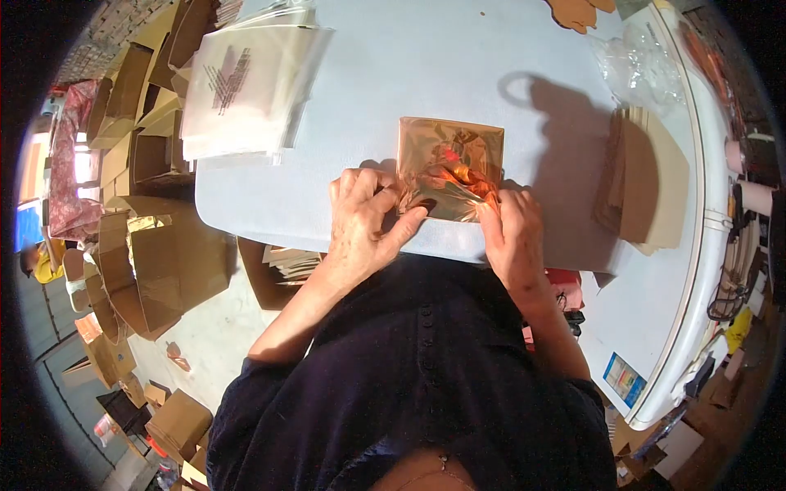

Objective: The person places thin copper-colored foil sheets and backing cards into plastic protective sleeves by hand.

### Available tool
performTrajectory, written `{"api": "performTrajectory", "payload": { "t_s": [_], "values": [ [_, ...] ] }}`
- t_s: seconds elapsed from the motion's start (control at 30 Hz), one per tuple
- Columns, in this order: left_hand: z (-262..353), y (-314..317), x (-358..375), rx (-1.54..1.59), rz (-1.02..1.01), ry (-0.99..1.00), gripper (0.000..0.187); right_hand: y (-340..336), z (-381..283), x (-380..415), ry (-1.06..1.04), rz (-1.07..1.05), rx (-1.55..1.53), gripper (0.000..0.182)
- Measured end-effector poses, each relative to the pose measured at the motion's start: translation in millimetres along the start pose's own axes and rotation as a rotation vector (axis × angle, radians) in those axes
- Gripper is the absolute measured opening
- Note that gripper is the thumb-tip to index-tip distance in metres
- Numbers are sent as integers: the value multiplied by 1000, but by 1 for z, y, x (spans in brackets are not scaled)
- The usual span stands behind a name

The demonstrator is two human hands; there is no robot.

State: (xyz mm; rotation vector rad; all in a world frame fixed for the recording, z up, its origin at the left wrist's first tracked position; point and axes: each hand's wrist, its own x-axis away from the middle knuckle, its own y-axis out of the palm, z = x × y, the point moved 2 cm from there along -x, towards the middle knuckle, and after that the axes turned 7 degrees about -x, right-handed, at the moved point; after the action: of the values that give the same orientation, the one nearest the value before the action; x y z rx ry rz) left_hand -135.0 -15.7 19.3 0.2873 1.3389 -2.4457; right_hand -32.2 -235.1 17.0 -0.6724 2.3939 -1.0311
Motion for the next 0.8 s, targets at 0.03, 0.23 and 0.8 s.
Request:
{"api": "performTrajectory", "payload": {
  "t_s": [0.03, 0.23, 0.8],
  "values": [
    [-1, 0, 1, 5, 3, 11, 27, 0, 1, -1, 1, -9, 13, 17],
    [-6, 8, 4, -69, 57, -2, 16, 1, 2, -5, -37, -3, 15, 20],
    [-3, 16, 7, -187, 107, 7, 27, -5, -2, -18, 46, -137, 85, 22]
  ]
}}
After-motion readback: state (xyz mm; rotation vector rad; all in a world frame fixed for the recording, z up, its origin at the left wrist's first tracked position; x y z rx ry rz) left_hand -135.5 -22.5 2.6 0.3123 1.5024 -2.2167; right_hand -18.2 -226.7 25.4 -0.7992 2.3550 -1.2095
